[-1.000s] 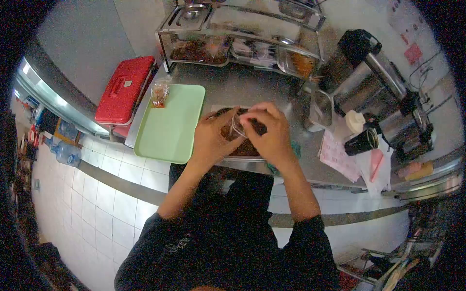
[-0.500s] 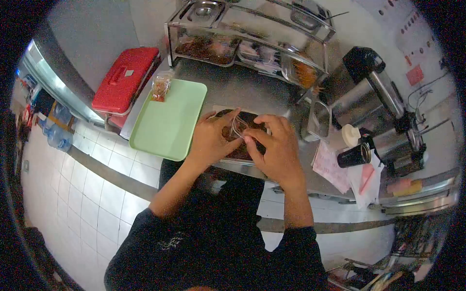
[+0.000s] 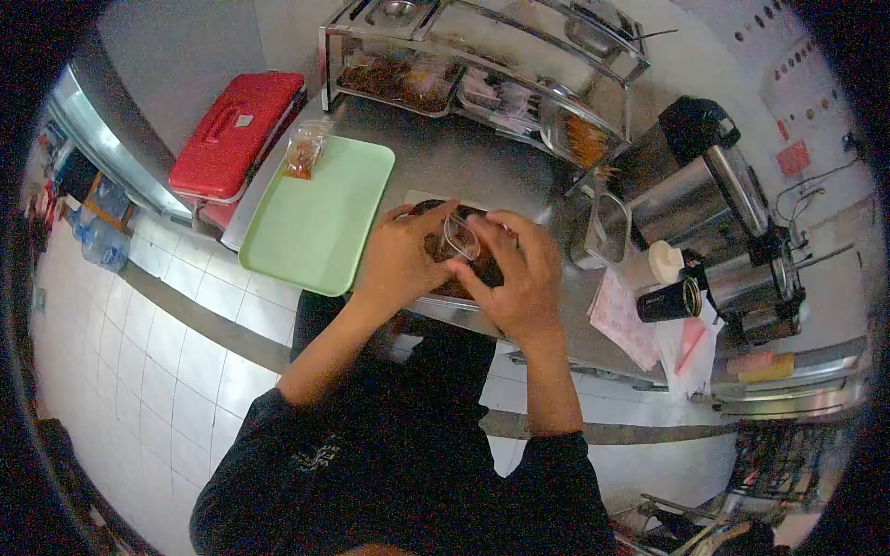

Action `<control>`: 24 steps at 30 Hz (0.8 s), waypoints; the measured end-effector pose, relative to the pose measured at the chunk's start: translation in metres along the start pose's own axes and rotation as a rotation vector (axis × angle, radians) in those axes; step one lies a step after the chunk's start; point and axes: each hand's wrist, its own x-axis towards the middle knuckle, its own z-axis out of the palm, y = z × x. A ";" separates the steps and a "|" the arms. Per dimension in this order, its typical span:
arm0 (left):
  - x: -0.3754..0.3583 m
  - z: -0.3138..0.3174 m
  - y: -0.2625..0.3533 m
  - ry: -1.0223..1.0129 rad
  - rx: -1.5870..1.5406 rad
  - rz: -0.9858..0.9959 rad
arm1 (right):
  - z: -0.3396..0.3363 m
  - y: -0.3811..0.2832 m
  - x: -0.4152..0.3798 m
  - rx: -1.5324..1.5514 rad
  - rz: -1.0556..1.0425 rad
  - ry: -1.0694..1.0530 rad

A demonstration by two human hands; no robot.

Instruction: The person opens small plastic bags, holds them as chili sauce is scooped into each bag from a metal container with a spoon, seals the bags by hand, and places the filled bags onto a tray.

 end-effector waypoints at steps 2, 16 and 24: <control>0.000 -0.001 -0.001 -0.019 -0.007 -0.019 | 0.007 0.002 -0.005 0.090 0.146 -0.013; -0.003 0.005 -0.002 0.085 0.156 0.052 | -0.012 -0.009 0.007 0.367 0.409 -0.191; -0.003 0.010 0.008 0.147 0.157 0.105 | -0.004 0.007 -0.004 -0.038 0.088 -0.077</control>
